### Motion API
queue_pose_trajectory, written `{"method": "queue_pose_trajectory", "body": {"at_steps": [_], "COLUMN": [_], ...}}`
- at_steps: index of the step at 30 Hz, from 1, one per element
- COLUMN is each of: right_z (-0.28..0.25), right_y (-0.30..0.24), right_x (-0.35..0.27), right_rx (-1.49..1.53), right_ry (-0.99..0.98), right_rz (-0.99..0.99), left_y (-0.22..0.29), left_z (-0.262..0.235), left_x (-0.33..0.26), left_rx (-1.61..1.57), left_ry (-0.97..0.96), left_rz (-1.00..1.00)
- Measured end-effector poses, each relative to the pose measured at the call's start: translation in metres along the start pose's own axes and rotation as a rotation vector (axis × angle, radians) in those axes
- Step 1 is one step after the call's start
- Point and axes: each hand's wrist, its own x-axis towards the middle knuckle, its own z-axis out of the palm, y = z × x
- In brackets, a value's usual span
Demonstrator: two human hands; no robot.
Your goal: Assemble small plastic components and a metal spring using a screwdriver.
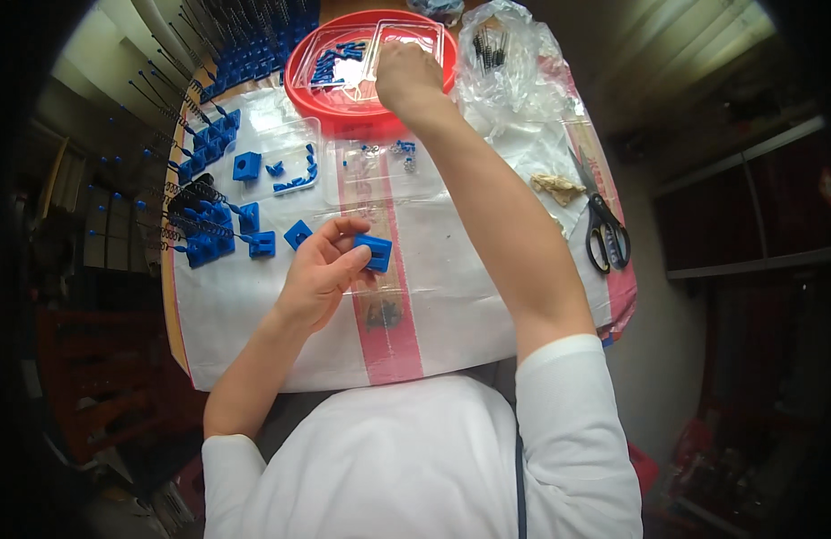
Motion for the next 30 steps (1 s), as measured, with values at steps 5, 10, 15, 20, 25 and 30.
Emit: {"method": "queue_pose_trajectory", "body": {"at_steps": [5, 10, 15, 20, 25, 30], "right_z": [0.035, 0.051, 0.061, 0.058, 0.034, 0.021], "right_y": [0.016, 0.023, 0.030, 0.024, 0.007, 0.003], "right_x": [0.049, 0.068, 0.074, 0.072, 0.065, 0.043], "right_rx": [-0.042, -0.079, -0.043, -0.098, -0.077, -0.047], "right_ry": [-0.173, -0.230, -0.214, -0.239, -0.095, 0.104], "right_rz": [0.181, 0.251, 0.284, 0.262, 0.170, -0.004], "left_y": [-0.027, -0.032, -0.037, -0.037, -0.029, -0.031], "left_z": [-0.012, -0.004, -0.015, -0.016, -0.016, -0.017], "left_x": [0.013, 0.009, 0.010, 0.012, 0.012, 0.015], "left_rx": [-0.139, 0.115, 0.223, 0.198, 0.077, 0.056], "left_ry": [-0.002, 0.107, 0.113, 0.114, 0.109, 0.091], "left_rz": [0.039, 0.270, 0.344, 0.298, 0.238, 0.256]}}
